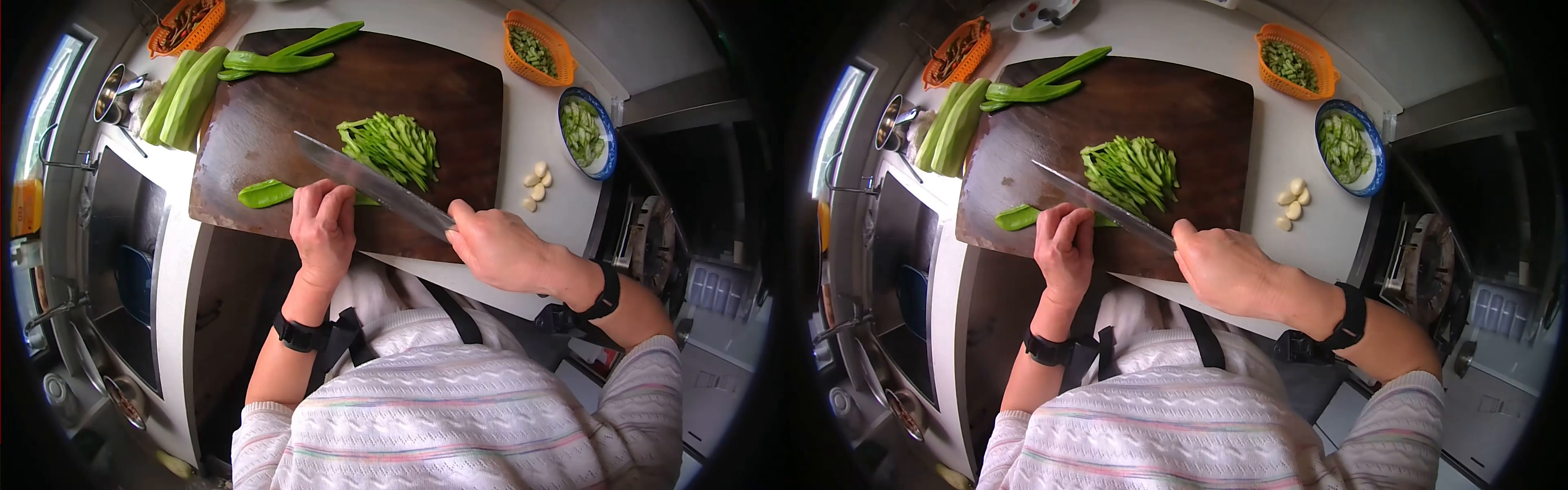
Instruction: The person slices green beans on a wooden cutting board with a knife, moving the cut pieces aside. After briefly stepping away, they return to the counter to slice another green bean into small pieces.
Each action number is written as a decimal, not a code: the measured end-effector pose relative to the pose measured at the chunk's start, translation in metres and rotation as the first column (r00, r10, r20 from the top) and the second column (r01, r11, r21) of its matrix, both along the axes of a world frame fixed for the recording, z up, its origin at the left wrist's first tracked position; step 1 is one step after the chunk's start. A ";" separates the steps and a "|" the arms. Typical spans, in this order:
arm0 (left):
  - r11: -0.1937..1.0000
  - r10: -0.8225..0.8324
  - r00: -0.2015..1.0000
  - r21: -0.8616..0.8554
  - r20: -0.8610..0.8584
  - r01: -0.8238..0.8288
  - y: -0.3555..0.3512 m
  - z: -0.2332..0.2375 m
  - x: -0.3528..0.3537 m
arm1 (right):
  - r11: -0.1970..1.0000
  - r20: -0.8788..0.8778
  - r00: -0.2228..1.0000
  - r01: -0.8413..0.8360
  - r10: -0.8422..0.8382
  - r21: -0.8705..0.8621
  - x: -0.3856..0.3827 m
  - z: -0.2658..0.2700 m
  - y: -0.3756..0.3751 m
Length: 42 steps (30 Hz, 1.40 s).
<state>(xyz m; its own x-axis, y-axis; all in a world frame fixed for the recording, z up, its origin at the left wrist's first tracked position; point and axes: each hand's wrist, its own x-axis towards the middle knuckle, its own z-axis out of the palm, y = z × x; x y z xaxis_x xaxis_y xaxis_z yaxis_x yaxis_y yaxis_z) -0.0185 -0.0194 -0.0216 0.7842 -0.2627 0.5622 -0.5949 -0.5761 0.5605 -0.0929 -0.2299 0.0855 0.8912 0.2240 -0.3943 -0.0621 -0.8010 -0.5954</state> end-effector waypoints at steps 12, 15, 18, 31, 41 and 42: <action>1.000 0.009 1.000 -0.009 -0.010 -0.009 0.002 0.001 0.000 | 1.000 0.016 1.000 0.003 -0.003 -0.014 0.005 0.000 -0.003; 1.000 0.015 0.999 0.000 -0.030 -0.015 0.003 0.001 -0.001 | 1.000 -0.017 1.000 -0.005 0.005 -0.010 0.006 0.007 -0.001; 1.000 0.015 0.999 -0.004 -0.034 -0.015 0.002 0.001 -0.001 | 0.998 -0.065 0.997 -0.037 0.035 -0.042 0.014 0.003 0.005; 1.000 0.001 1.000 -0.004 -0.009 -0.002 0.003 0.002 0.000 | 1.000 -0.019 1.000 -0.014 0.014 -0.028 0.009 0.002 0.000; 1.000 -0.015 1.000 -0.007 0.023 0.015 0.002 0.001 0.002 | 1.000 0.058 0.998 -0.015 0.014 0.011 0.011 -0.017 0.005; 1.000 -0.012 1.000 -0.011 0.019 0.012 0.002 0.001 0.001 | 0.999 0.033 0.999 0.006 -0.008 0.034 0.008 -0.017 0.002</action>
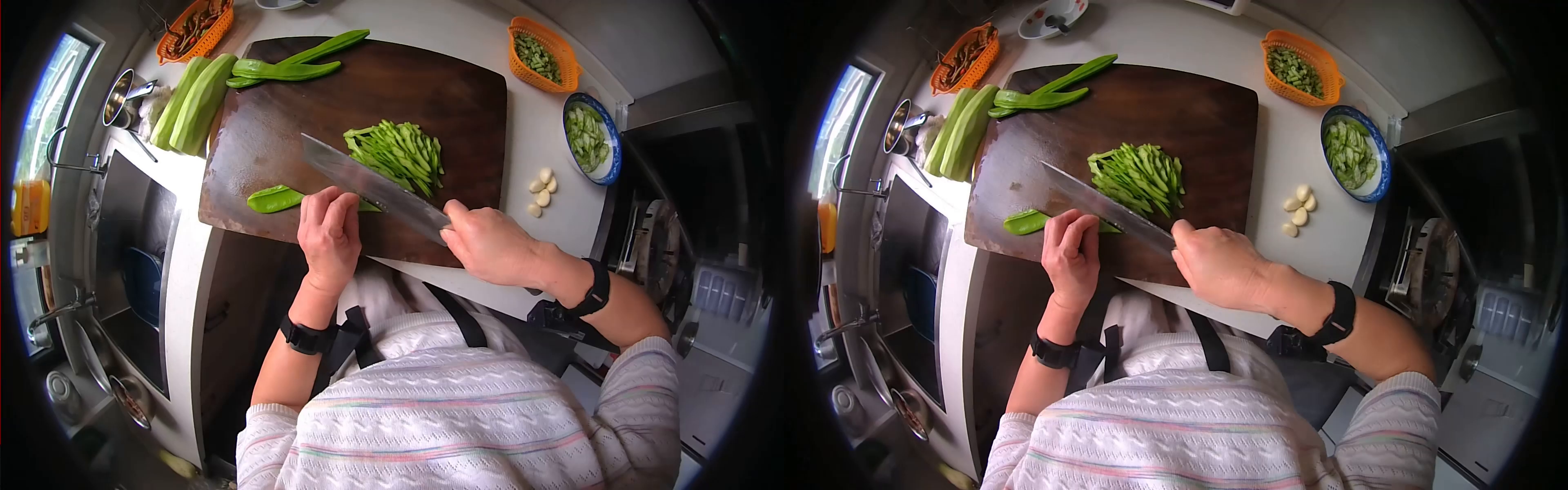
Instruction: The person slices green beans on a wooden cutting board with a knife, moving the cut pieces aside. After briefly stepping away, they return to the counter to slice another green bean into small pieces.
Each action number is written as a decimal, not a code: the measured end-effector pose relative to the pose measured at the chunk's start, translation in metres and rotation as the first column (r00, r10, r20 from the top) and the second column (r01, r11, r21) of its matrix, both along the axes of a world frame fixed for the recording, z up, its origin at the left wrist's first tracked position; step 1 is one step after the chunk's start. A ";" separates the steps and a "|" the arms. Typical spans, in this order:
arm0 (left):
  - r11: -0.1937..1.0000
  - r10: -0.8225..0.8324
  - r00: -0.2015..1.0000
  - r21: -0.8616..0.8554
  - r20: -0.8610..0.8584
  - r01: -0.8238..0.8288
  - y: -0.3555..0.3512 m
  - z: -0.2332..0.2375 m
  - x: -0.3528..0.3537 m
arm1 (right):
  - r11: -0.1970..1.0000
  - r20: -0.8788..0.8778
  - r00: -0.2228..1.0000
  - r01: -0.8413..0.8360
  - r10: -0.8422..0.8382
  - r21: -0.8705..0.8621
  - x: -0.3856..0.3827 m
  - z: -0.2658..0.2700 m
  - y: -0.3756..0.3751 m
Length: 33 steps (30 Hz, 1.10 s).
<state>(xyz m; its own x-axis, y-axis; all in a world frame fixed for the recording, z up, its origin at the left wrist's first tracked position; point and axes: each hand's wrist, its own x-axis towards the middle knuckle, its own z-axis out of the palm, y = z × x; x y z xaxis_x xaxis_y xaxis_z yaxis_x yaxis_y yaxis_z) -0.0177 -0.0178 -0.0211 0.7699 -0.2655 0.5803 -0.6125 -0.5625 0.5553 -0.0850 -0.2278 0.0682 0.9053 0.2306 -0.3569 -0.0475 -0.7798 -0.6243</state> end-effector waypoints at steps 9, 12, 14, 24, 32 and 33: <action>1.000 0.003 1.000 -0.012 -0.011 -0.004 0.003 -0.002 0.000 | 0.999 -0.030 0.999 -0.039 0.038 -0.029 0.001 0.017 -0.001; 1.000 0.007 1.000 -0.002 -0.003 -0.007 0.002 -0.001 -0.001 | 0.998 0.041 0.998 -0.055 0.056 -0.020 0.013 0.001 0.012; 1.000 0.011 1.000 0.012 0.006 -0.011 0.003 0.000 0.001 | 0.999 0.043 0.999 -0.031 0.032 -0.018 0.011 -0.004 0.011; 0.994 0.089 0.994 0.067 -0.070 -0.085 0.018 0.005 0.002 | 1.000 -0.052 0.999 -0.009 0.007 -0.030 0.014 0.004 0.006; 0.996 0.077 0.995 0.040 -0.066 -0.074 0.020 0.004 0.002 | 0.997 -0.027 0.999 -0.037 0.035 -0.075 0.003 0.020 0.006; 0.997 0.071 0.995 0.039 -0.064 -0.069 0.020 0.003 0.003 | 0.996 -0.014 0.999 -0.044 0.043 -0.074 0.002 0.021 0.005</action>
<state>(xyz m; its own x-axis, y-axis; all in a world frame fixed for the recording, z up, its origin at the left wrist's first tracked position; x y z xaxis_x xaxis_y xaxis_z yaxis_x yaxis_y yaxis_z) -0.0151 0.0018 -0.0177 0.8232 -0.2295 0.5193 -0.5340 -0.6235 0.5710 -0.0825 -0.2224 0.0888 0.8901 0.2420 -0.3861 -0.0201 -0.8257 -0.5637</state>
